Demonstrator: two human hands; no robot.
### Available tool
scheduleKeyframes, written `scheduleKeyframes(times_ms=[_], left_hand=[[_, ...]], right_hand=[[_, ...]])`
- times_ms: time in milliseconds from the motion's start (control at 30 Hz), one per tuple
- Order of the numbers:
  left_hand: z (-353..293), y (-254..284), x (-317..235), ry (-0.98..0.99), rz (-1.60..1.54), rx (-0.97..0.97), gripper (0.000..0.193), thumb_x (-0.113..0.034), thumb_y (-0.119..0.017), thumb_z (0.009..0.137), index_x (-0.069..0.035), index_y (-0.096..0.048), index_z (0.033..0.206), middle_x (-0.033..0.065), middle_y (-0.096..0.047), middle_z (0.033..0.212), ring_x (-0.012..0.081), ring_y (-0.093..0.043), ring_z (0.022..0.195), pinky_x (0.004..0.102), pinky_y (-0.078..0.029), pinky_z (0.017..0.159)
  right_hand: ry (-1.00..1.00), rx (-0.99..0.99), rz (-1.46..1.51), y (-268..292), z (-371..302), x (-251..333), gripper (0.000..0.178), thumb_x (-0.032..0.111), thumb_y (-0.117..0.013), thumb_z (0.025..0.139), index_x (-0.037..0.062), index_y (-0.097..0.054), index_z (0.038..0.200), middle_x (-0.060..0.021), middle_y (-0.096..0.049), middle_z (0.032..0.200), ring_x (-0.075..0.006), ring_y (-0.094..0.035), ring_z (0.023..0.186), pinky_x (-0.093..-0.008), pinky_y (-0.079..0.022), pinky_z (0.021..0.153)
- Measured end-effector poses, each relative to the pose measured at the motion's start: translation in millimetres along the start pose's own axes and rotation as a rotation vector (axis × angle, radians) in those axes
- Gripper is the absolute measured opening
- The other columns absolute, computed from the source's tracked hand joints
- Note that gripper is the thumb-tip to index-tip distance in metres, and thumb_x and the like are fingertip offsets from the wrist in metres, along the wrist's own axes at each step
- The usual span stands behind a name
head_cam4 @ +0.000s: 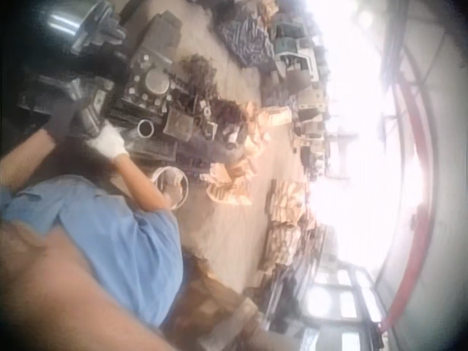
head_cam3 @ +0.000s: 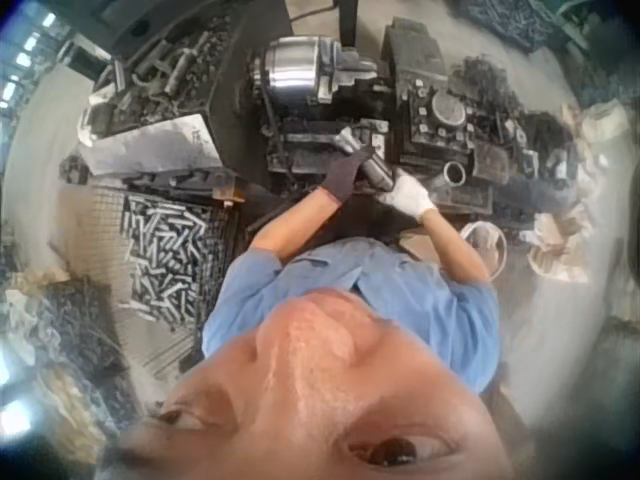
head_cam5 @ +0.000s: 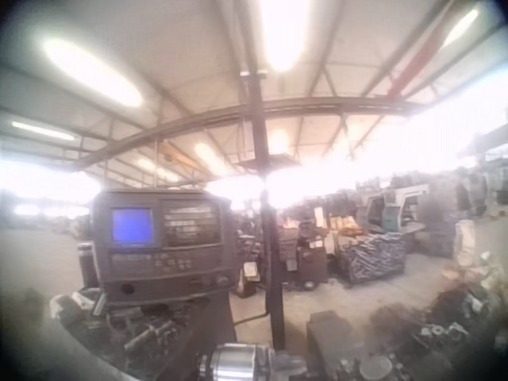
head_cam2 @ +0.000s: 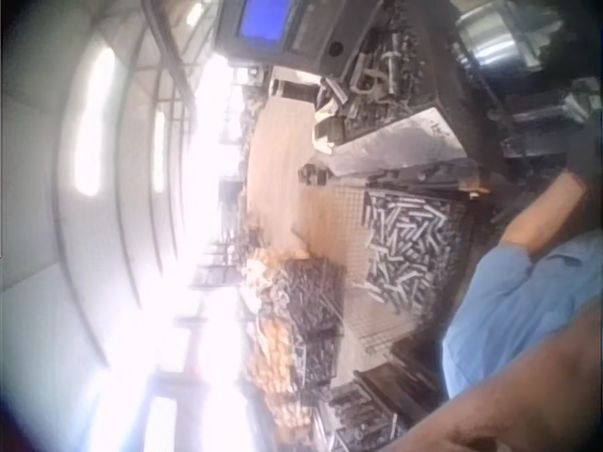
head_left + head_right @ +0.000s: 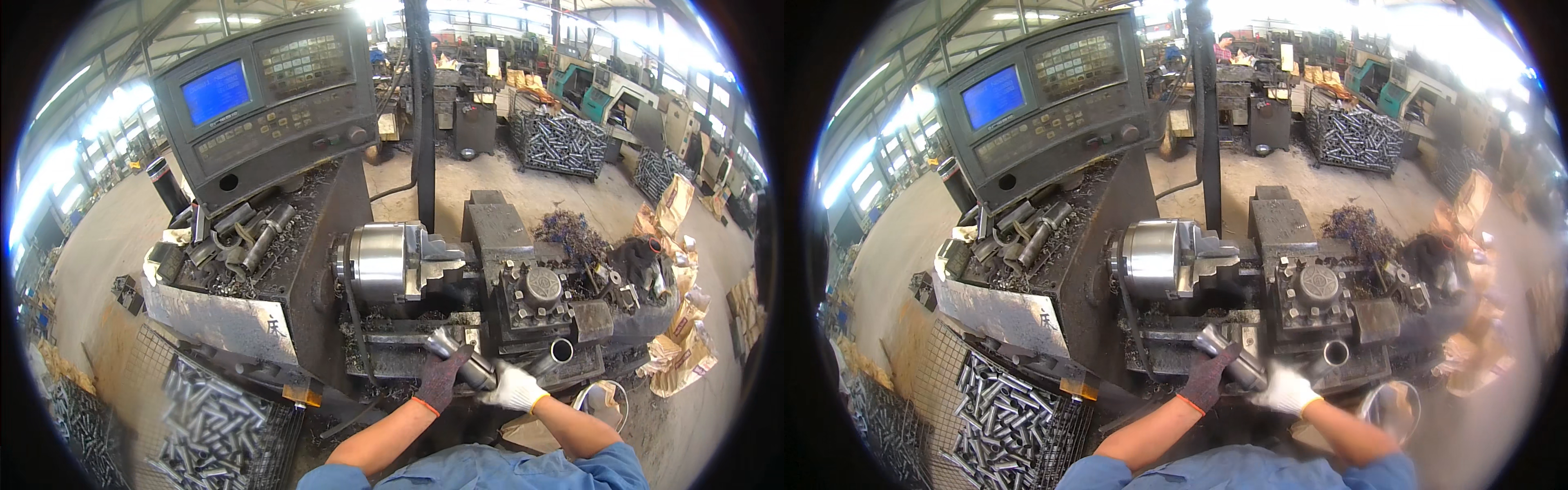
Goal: The person repeatedly picks up hollow metal cylinders from a wire basket, inserts them into a lathe chuck, and removes them after a brief machine cycle. The person then places the processed cylinders back into the basket. This cycle is repeated continuously throughout the clip.
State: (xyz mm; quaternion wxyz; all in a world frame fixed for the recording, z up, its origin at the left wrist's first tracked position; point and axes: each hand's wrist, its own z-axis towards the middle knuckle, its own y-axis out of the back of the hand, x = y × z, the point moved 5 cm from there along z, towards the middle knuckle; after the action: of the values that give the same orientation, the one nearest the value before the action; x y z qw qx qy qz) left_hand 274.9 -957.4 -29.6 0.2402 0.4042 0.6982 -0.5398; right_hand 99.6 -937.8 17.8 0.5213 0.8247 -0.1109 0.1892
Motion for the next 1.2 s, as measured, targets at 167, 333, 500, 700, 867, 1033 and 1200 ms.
scheduleKeyframes(times_ms=[167,333,500,700,867,1033,1200], left_hand=[[-5,22,40,0.125,0.192,0.018,0.058,-0.035,-0.079,0.095,-0.004,-0.059,0.14,0.0108,-0.067,0.132,0.0291,-0.067,0.119,0.0459,-0.06,0.098],[-18,47,53,0.351,-0.446,0.062,0.061,-0.053,-0.064,0.103,-0.005,-0.06,0.139,0.0141,-0.064,0.141,0.032,-0.064,0.125,0.0512,-0.052,0.106],[-27,53,34,0.362,-0.572,0.394,0.075,-0.069,-0.049,0.105,-0.005,-0.06,0.144,0.0143,-0.074,0.12,0.0297,-0.072,0.106,0.0459,-0.056,0.089],[-31,14,21,0.362,-0.443,0.461,0.085,-0.073,-0.051,0.102,-0.008,-0.049,0.157,0.0156,-0.071,0.126,0.0327,-0.07,0.109,0.0468,-0.053,0.084],[-43,-23,29,0.503,-0.468,0.339,0.075,-0.067,-0.049,0.106,-0.018,-0.045,0.162,0.021,-0.067,0.126,0.0411,-0.067,0.108,0.0577,-0.058,0.092],[-60,-35,14,0.44,-0.115,0.24,0.062,-0.056,-0.055,0.109,-0.011,-0.052,0.153,0.0229,-0.067,0.118,0.0353,-0.072,0.098,0.0516,-0.063,0.086],[-74,-33,-1,0.464,-0.213,0.225,0.062,-0.051,-0.068,0.104,-0.006,-0.055,0.145,0.0105,-0.069,0.119,0.0225,-0.068,0.101,0.0398,-0.061,0.094]], right_hand=[[0.144,-0.045,0.35,-68,20,-63,0.04,0.042,-0.087,0.081,0.0079,-0.078,0.099,-0.0163,-0.075,0.086,-0.0373,-0.068,0.072,-0.046,-0.055,0.068],[0.094,0.229,0.133,-55,-71,-158,0.044,0.048,-0.087,0.079,0.005,-0.079,0.086,-0.0177,-0.068,0.067,-0.0268,-0.061,0.057,-0.0443,-0.051,0.057],[-0.681,0.273,0.748,-87,-223,-324,0.027,0.024,-0.088,0.079,0.0024,-0.084,0.094,-0.0079,-0.076,0.077,-0.016,-0.07,0.058,-0.0323,-0.056,0.049],[-0.479,-0.494,0.038,-62,-188,-417,0.034,0.031,-0.072,0.093,0.012,-0.077,0.122,-0.014,-0.077,0.091,-0.0326,-0.076,0.085,-0.0458,-0.062,0.086],[-0.448,-0.492,0.283,36,-119,-301,0.062,0.041,-0.077,0.088,0.0093,-0.067,0.14,-0.0204,-0.076,0.122,-0.0348,-0.075,0.11,-0.0452,-0.057,0.095],[0.148,-0.304,0.256,71,-35,-102,0.053,0.04,-0.088,0.082,0.0107,-0.071,0.122,-0.0139,-0.077,0.11,-0.0317,-0.074,0.098,-0.0411,-0.059,0.09],[0.792,-0.395,0.167,49,-39,-5,0.042,0.03,-0.078,0.088,0.0105,-0.07,0.124,-0.0176,-0.074,0.12,-0.0391,-0.075,0.098,-0.0466,-0.061,0.085]])
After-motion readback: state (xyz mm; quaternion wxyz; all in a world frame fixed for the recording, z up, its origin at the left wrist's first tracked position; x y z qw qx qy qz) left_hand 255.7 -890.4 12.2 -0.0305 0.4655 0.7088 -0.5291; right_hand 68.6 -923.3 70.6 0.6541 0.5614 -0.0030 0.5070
